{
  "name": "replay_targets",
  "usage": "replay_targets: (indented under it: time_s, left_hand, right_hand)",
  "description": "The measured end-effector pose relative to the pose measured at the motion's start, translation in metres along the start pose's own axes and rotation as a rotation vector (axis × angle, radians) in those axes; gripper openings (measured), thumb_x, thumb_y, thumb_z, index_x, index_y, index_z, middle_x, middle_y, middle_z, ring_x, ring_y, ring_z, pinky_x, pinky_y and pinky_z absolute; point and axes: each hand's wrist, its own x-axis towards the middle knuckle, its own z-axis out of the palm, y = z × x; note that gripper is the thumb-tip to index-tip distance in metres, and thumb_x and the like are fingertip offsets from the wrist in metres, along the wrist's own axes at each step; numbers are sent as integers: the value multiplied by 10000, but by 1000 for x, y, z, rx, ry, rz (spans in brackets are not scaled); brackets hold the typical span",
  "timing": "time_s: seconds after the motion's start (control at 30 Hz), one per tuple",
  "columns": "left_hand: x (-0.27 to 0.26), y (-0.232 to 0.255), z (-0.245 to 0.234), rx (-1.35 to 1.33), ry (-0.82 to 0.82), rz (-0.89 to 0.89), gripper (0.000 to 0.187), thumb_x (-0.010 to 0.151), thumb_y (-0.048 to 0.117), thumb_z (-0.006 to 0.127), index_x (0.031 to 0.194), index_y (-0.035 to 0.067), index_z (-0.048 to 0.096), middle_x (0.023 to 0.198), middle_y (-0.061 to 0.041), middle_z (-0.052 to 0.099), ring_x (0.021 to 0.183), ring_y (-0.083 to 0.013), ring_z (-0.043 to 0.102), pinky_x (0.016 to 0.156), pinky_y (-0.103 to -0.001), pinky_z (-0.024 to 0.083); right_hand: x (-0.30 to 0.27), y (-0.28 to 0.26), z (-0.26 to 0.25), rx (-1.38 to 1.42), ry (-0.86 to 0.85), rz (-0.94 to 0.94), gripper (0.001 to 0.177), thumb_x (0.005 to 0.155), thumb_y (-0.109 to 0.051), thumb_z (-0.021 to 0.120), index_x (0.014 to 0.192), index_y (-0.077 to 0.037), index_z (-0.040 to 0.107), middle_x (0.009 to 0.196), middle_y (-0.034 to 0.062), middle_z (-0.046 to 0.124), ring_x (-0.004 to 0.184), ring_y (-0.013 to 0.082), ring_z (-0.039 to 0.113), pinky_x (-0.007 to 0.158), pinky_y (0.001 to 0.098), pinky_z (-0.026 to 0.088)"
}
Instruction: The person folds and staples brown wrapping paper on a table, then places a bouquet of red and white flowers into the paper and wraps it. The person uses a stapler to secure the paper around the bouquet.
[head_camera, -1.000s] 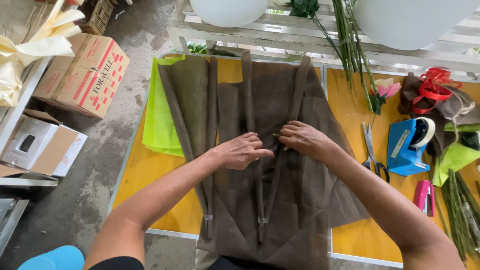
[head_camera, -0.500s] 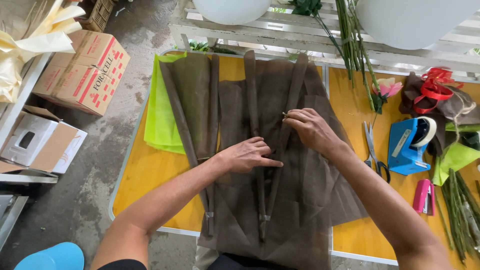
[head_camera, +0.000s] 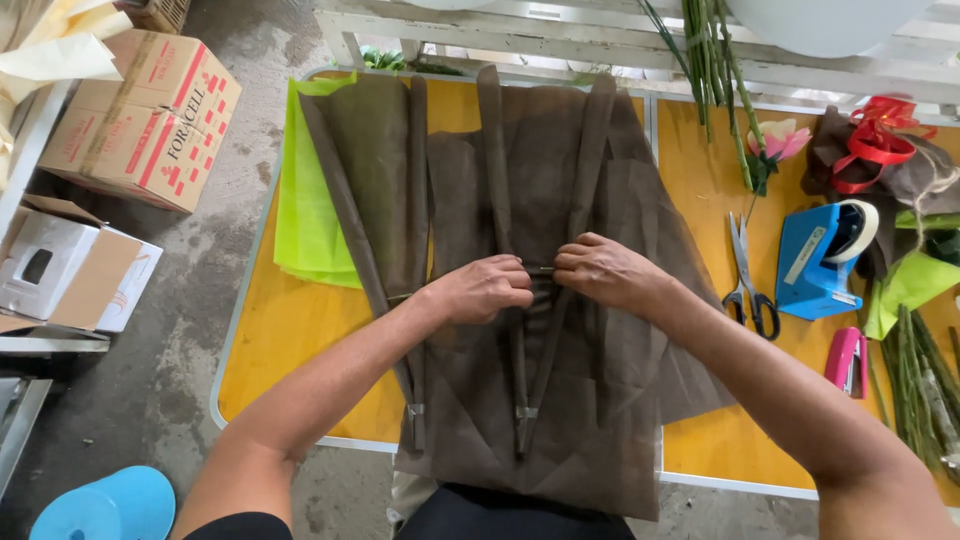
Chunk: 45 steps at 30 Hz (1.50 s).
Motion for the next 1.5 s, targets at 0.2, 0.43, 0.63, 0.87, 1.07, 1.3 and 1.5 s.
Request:
replay_targets:
  time_s: [0.2,0.43,0.63,0.87,1.07,1.3,1.5]
  left_hand:
    - [0,4,2,-32,14,-16,233,889,21,537,1015,193,633,928,12,585,1049,-214,630,1174,-417,432]
    - [21,31,-27,25,58,36,237,895,-10,532,1021,170,620,885,-12,588,1046,-218,628,1123,-389,460]
    - [19,38,-28,85,51,39,253,941,-19,494,980,200,615,815,43,586,989,-153,603,959,-307,497]
    - [31,89,-1,132,182,-414,83,857,260,575,835,192,619,767,-3,632,1024,-216,637,778,-356,524]
    - [61,135,6,130,151,-792,416,769,491,785,748,87,689,703,-106,661,1119,-373,639,851,-516,507]
    - [78,153,3,181,138,-1016,322,779,338,844,887,111,642,753,-74,749,1234,-290,616,1019,-513,448]
    - [76,159,-3,245,100,-990,317,828,413,781,886,149,616,766,-40,756,1243,-263,601,1026,-557,404]
  right_hand:
    - [2,-4,0,-52,30,-11,126,998,-121,529,879,-137,569,820,-5,538,924,197,612,875,363,429]
    - [-23,19,39,59,-20,0,280,976,-389,520,984,-120,595,898,36,581,992,245,637,1091,415,366]
    - [-27,35,53,17,-32,5,440,924,-541,454,1024,-133,584,944,21,597,1060,213,632,1144,428,343]
    - [-25,40,49,54,-74,1,384,894,-506,545,990,-138,597,926,18,607,1045,211,648,1116,410,396]
    - [-17,26,24,65,-125,96,367,844,-408,638,1077,-125,619,1040,36,661,1132,222,652,1120,423,419]
    - [-54,-4,-7,159,269,663,302,1000,-111,571,1289,-144,654,1309,52,647,1159,294,685,903,383,566]
    - [-28,-51,-28,93,185,263,211,995,-132,557,1140,-116,709,1116,65,696,1118,273,652,899,367,494]
